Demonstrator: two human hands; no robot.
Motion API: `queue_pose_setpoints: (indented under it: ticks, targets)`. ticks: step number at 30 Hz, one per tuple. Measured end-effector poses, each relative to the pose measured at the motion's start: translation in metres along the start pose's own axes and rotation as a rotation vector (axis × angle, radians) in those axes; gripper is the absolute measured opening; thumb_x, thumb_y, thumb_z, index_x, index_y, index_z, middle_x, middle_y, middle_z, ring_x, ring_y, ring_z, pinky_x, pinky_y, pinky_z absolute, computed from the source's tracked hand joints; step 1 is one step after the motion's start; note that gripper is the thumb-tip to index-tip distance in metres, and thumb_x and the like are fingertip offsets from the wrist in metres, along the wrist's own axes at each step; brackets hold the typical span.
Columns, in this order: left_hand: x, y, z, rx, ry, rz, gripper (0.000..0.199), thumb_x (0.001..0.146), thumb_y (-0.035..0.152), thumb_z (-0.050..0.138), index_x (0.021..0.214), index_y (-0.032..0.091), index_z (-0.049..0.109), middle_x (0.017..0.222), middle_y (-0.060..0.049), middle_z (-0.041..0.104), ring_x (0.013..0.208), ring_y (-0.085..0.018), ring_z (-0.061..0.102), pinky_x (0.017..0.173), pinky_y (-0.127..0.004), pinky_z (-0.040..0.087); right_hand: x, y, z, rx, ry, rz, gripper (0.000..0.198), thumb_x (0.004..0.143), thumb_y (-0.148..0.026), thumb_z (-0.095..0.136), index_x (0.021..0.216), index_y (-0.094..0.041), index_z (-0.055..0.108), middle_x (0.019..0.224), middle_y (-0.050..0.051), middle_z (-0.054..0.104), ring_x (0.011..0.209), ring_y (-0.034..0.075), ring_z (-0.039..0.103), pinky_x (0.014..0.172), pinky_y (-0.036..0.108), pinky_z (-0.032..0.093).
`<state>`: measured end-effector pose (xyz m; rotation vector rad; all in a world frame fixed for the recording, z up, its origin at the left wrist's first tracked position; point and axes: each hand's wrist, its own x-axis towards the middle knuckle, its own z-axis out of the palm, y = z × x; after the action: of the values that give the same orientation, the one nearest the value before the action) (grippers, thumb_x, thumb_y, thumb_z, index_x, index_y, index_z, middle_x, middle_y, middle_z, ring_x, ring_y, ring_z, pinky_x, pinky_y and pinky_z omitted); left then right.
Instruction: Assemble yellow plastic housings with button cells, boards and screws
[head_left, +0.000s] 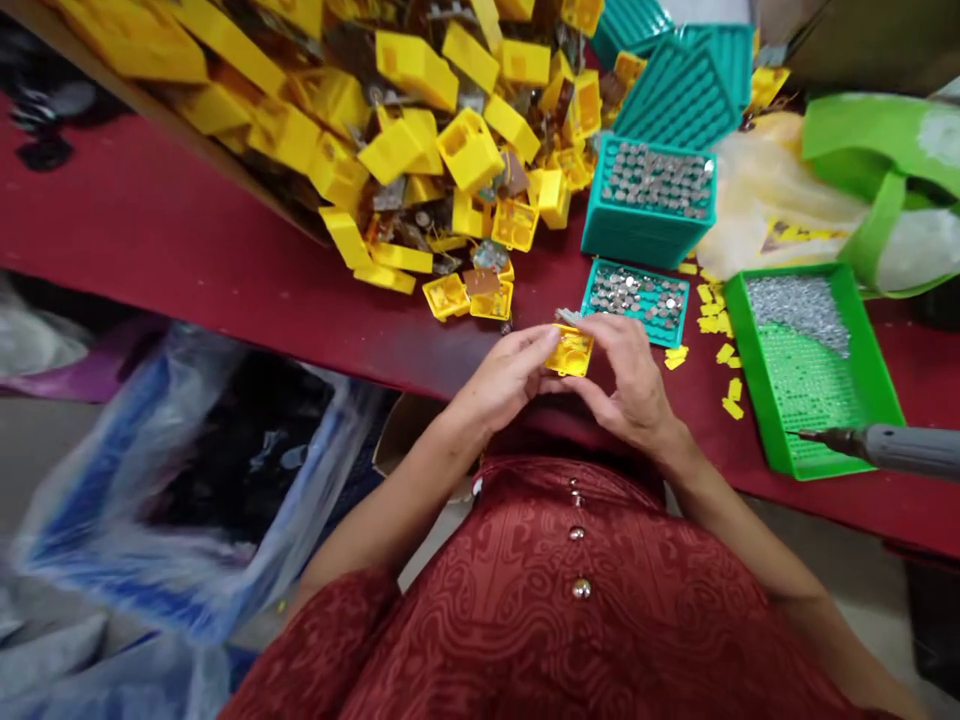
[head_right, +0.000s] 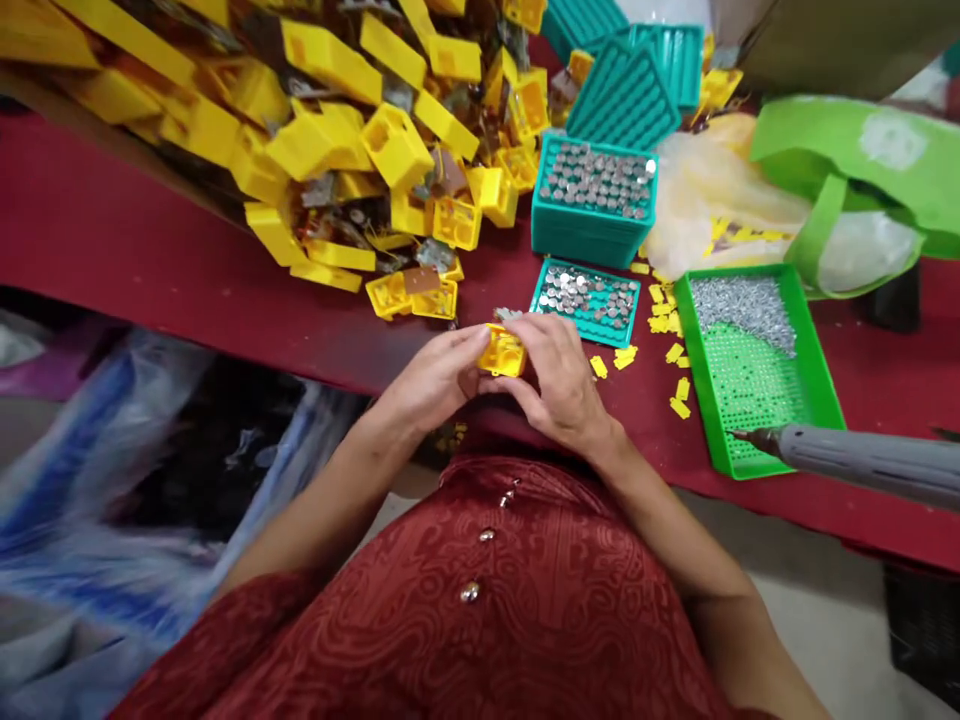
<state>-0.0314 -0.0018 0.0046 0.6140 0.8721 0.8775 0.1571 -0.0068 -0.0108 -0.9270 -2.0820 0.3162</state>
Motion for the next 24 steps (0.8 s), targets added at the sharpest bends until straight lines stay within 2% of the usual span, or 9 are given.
queue_pose_setpoints:
  ticks: [3,5,7,12,16,19,22,24]
  targets:
    - [-0.008,0.006,-0.009,0.147,0.113,0.048,0.047,0.075,0.05,0.095,0.099,0.015,0.077,0.098,-0.008,0.081,0.082,-0.016,0.076,0.068,-0.023,0.063,-0.004,0.0,-0.014,0.004,-0.002,0.037,0.047,0.105,-0.045,0.067,0.145,-0.021,0.06,0.139,0.013,0.07,0.131,0.026,0.066,0.113,0.047,0.058]
    - [-0.016,0.013,-0.017,0.246,0.216,0.076,0.048,0.073,0.048,0.096,0.1,0.015,0.076,0.098,-0.007,0.081,0.082,-0.016,0.075,0.067,-0.022,0.063,-0.006,0.005,-0.022,-0.047,0.069,0.109,0.03,0.106,-0.034,0.063,0.133,-0.021,0.068,0.128,0.011,0.074,0.123,0.023,0.07,0.108,0.042,0.059]
    - [-0.025,0.019,-0.024,0.329,0.27,0.069,0.048,0.072,0.049,0.096,0.1,0.015,0.076,0.096,-0.007,0.081,0.08,-0.016,0.075,0.064,-0.021,0.062,-0.007,0.013,-0.024,-0.102,0.08,0.155,0.019,0.106,-0.025,0.06,0.121,-0.021,0.072,0.116,0.008,0.076,0.112,0.021,0.072,0.1,0.038,0.06]
    - [-0.037,0.027,-0.032,0.354,0.282,0.0,0.044,0.079,0.05,0.087,0.101,0.013,0.078,0.099,-0.01,0.08,0.081,-0.018,0.074,0.058,-0.021,0.061,0.003,0.02,-0.005,-0.225,-0.056,0.145,0.019,0.105,-0.021,0.058,0.112,-0.019,0.075,0.107,0.009,0.073,0.1,0.022,0.065,0.092,0.04,0.055]
    - [-0.036,0.025,-0.033,0.268,0.319,-0.01,0.035,0.087,0.043,0.079,0.104,0.013,0.08,0.106,-0.012,0.081,0.083,-0.018,0.075,0.059,-0.022,0.062,0.016,0.017,0.016,-0.403,-0.178,0.241,0.029,0.108,-0.024,0.049,0.12,-0.019,0.075,0.111,0.014,0.067,0.105,0.027,0.057,0.093,0.046,0.05]
    - [-0.035,0.026,-0.035,0.194,0.291,-0.015,0.029,0.087,0.038,0.083,0.101,0.012,0.081,0.107,-0.012,0.082,0.083,-0.017,0.075,0.059,-0.021,0.063,0.022,0.019,0.026,-0.466,-0.26,0.295,0.025,0.108,-0.027,0.053,0.118,-0.022,0.075,0.113,0.013,0.064,0.107,0.028,0.053,0.096,0.049,0.049]
    - [-0.034,0.029,-0.036,0.1,0.22,-0.047,0.028,0.083,0.034,0.09,0.099,0.012,0.082,0.101,-0.011,0.083,0.081,-0.016,0.075,0.063,-0.021,0.064,0.025,0.024,0.027,-0.458,-0.25,0.292,0.019,0.106,-0.03,0.059,0.105,-0.023,0.076,0.113,0.011,0.066,0.108,0.027,0.055,0.097,0.047,0.05]
    - [-0.033,0.03,-0.035,0.019,0.173,-0.073,0.026,0.081,0.031,0.092,0.097,0.012,0.083,0.095,-0.009,0.082,0.078,-0.015,0.074,0.066,-0.021,0.064,0.026,0.025,0.021,-0.406,-0.205,0.273,0.021,0.108,-0.03,0.057,0.105,-0.023,0.077,0.113,0.01,0.069,0.107,0.025,0.059,0.097,0.045,0.051]
